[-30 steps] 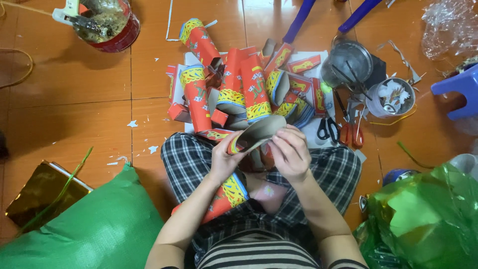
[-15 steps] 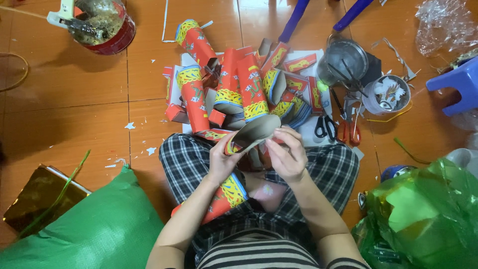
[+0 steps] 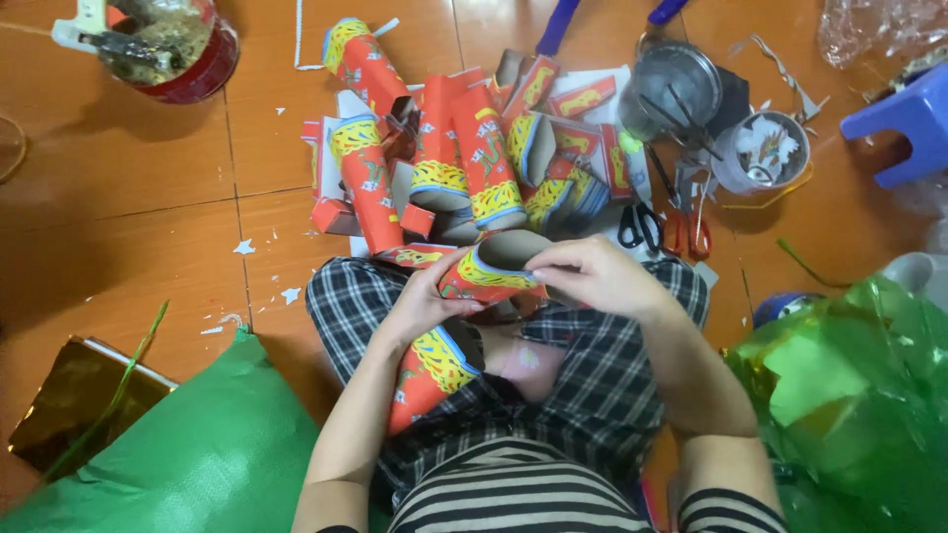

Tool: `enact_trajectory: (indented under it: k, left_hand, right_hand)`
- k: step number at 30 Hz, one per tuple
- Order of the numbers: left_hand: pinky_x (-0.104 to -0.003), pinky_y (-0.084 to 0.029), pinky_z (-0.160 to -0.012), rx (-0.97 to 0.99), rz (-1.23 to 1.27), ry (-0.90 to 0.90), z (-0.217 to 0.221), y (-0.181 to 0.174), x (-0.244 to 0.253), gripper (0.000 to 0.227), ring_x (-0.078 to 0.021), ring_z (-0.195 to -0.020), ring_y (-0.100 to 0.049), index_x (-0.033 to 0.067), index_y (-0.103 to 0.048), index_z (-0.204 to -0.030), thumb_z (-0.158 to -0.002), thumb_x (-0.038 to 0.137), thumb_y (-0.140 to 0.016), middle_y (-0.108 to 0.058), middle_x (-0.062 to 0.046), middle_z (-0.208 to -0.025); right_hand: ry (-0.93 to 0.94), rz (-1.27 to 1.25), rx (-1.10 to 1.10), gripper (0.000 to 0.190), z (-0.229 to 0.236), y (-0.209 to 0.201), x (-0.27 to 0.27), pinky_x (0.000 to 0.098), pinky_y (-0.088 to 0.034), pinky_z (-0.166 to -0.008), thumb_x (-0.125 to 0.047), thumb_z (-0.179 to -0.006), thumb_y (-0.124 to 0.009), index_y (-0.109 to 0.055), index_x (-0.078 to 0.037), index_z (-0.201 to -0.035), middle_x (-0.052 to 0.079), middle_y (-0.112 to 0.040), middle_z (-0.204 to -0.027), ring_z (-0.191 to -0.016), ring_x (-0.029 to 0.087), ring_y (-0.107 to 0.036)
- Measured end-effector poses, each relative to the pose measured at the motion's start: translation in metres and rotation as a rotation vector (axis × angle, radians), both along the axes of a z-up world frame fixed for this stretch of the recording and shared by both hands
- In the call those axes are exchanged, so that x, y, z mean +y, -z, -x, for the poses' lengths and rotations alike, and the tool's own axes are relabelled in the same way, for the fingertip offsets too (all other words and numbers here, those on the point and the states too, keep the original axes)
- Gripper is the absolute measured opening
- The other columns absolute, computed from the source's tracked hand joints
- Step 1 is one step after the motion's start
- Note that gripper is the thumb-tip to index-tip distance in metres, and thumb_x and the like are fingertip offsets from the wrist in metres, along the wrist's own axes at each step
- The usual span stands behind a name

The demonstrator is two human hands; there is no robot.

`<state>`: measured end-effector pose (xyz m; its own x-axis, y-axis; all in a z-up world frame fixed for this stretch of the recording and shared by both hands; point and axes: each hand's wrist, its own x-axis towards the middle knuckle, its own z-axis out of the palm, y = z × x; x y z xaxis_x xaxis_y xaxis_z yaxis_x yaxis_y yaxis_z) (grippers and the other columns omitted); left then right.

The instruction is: Assembling decorative paper cylinders by rolling paper around tubes and applying glue.

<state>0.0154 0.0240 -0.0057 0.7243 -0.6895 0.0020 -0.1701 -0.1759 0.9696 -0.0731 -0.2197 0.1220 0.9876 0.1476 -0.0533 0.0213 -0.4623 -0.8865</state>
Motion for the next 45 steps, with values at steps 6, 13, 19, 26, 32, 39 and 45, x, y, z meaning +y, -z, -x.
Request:
enact_trajectory:
  k: [6,13,19,26,32,39,45]
  left_hand:
    - [-0.043,-0.049,-0.098,0.131,-0.023,0.078,-0.007,0.023,0.0,0.076,-0.0283,-0.112,-0.066,0.0177,-0.064,-0.131,-0.061,0.015,-0.093,-0.073,-0.014,-0.114]
    - [-0.042,-0.048,-0.099,0.226,0.021,0.105,-0.008,0.027,0.0,0.069,-0.0265,-0.11,-0.065,0.0123,-0.065,-0.128,-0.064,0.011,-0.091,-0.072,-0.014,-0.115]
    - [-0.041,-0.049,-0.098,0.217,-0.037,0.13,-0.007,0.034,0.001,0.07,-0.0244,-0.11,-0.066,0.0168,-0.066,-0.128,-0.064,0.017,-0.093,-0.073,-0.011,-0.114]
    - [-0.042,-0.05,-0.096,0.166,-0.096,0.167,-0.006,0.041,-0.004,0.07,-0.027,-0.109,-0.067,0.0186,-0.065,-0.129,-0.065,0.023,-0.093,-0.074,-0.01,-0.112]
    - [-0.046,-0.05,-0.095,0.097,-0.186,0.274,0.004,0.034,-0.011,0.074,-0.033,-0.11,-0.067,0.0231,-0.063,-0.13,-0.062,0.028,-0.092,-0.074,-0.013,-0.109]
    - [-0.044,-0.051,-0.095,0.103,-0.299,0.286,0.007,0.04,-0.015,0.078,-0.0339,-0.109,-0.068,0.0298,-0.059,-0.132,-0.061,0.037,-0.092,-0.075,-0.012,-0.107]
    - [-0.037,-0.053,-0.089,0.144,-0.136,0.09,0.007,0.061,-0.012,0.065,-0.0226,-0.097,-0.072,0.0184,-0.064,-0.121,-0.063,0.025,-0.093,-0.077,-0.007,-0.095]
  right_hand:
    - [-0.009,0.006,0.193,0.016,0.002,0.015,-0.016,0.0437,-0.057,-0.077,-0.006,-0.092,-0.063,-0.076,-0.001,-0.098,0.02,-0.077,-0.09,-0.086,0.03,-0.074]
    - [0.013,0.009,0.236,0.021,0.003,0.005,-0.013,0.0492,-0.055,-0.082,-0.009,-0.093,-0.061,-0.074,0.002,-0.105,0.025,-0.075,-0.098,-0.093,0.038,-0.073]
    - [0.019,0.049,0.252,0.019,0.001,0.017,-0.014,0.0415,-0.057,-0.084,-0.013,-0.092,-0.064,-0.077,-0.007,-0.104,0.016,-0.077,-0.1,-0.096,0.029,-0.074]
    - [0.009,0.358,0.06,0.027,-0.002,0.014,-0.004,0.0379,-0.058,-0.083,-0.003,-0.091,-0.059,-0.07,-0.006,-0.115,0.016,-0.074,-0.106,-0.098,0.029,-0.072]
    - [-0.283,0.515,0.239,0.023,-0.007,0.047,-0.002,0.0459,-0.058,-0.072,0.0,-0.078,-0.061,-0.068,0.001,-0.1,0.021,-0.072,-0.09,-0.085,0.038,-0.071]
    - [-0.024,0.559,0.188,0.014,-0.001,0.102,-0.012,0.0422,-0.057,-0.063,-0.01,-0.077,-0.063,-0.073,-0.002,-0.083,0.017,-0.071,-0.072,-0.075,0.035,-0.072]
    - [0.515,0.347,0.036,0.028,0.01,0.078,-0.077,0.0478,-0.057,-0.075,-0.021,-0.081,-0.078,-0.075,-0.001,-0.101,0.019,-0.073,-0.088,-0.087,0.036,-0.071]
